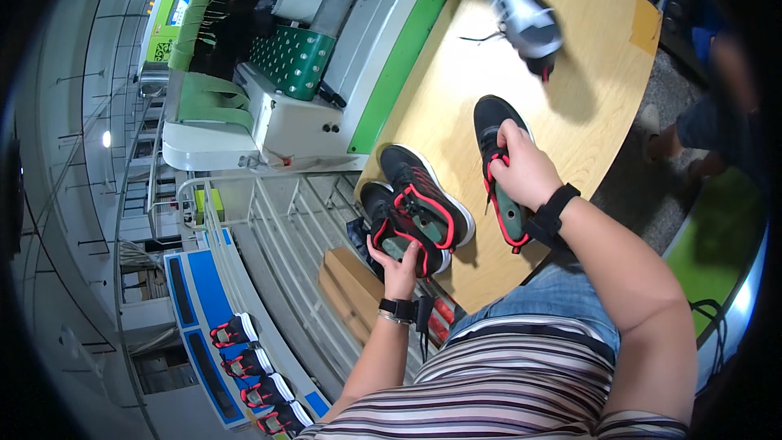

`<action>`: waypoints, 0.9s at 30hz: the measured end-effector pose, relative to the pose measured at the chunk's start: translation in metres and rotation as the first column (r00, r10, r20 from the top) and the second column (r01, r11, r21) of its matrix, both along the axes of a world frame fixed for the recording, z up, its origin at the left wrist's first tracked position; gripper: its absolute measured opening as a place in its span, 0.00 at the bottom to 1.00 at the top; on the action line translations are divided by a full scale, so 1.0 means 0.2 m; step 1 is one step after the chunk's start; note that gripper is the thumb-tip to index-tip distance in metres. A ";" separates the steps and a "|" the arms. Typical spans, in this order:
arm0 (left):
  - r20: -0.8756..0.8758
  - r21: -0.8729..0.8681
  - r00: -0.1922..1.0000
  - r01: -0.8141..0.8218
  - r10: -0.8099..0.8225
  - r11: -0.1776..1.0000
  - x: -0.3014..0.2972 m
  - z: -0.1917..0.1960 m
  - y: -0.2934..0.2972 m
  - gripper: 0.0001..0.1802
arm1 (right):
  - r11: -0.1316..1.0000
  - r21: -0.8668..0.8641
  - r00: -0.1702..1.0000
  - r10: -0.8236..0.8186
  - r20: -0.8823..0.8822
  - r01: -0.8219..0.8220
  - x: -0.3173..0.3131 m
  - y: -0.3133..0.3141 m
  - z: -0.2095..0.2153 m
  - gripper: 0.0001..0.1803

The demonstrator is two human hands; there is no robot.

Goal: The recorder is inspecting and organizing newly manufactured sneakers, checking their laces and placement on a cooling conveyor.

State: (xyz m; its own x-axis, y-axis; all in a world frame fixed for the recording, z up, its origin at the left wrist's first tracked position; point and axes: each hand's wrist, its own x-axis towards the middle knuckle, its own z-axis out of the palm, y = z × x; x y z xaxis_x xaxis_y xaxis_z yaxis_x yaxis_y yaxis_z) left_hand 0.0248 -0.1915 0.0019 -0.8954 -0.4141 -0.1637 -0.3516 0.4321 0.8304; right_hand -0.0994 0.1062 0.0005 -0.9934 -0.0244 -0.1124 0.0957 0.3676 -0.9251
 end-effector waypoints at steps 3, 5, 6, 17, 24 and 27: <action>0.037 -0.155 0.999 0.001 0.005 0.988 0.00 0.09 0.04 0.59 | 0.998 -0.038 0.998 0.054 0.034 -0.052 0.07 0.03 0.03 0.21; 0.017 -0.386 1.000 0.004 0.002 0.922 0.00 0.16 0.09 0.60 | 0.995 -0.081 0.994 0.068 0.087 -0.061 0.13 0.07 0.07 0.29; -0.022 -0.385 1.000 0.001 -0.011 0.923 0.01 0.19 0.12 0.60 | 0.988 -0.140 0.995 0.072 0.073 -0.062 0.17 0.09 0.09 0.30; -0.104 -0.183 0.991 0.066 -0.086 0.981 -0.13 0.08 0.39 0.56 | 0.990 0.112 0.996 0.077 0.043 -0.081 0.33 0.04 0.00 0.56; -0.110 -0.161 0.992 0.037 -0.055 0.986 -0.22 0.01 0.40 0.64 | 0.997 -0.041 0.991 0.075 0.109 -0.071 0.37 0.05 0.03 0.61; -0.110 -0.075 0.994 -0.020 0.011 0.997 -0.24 -0.04 0.38 0.65 | 0.995 -0.042 0.991 0.097 0.092 -0.093 0.37 0.05 0.04 0.57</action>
State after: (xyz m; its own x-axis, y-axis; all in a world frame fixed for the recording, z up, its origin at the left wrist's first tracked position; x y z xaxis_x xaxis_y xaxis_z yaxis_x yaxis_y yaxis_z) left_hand -0.0225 -0.1154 -0.0061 -0.8995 -0.4356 -0.0330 -0.2680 0.4907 0.8291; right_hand -0.0245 0.1163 0.0076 -0.9713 -0.1242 -0.2027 0.1493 0.3445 -0.9268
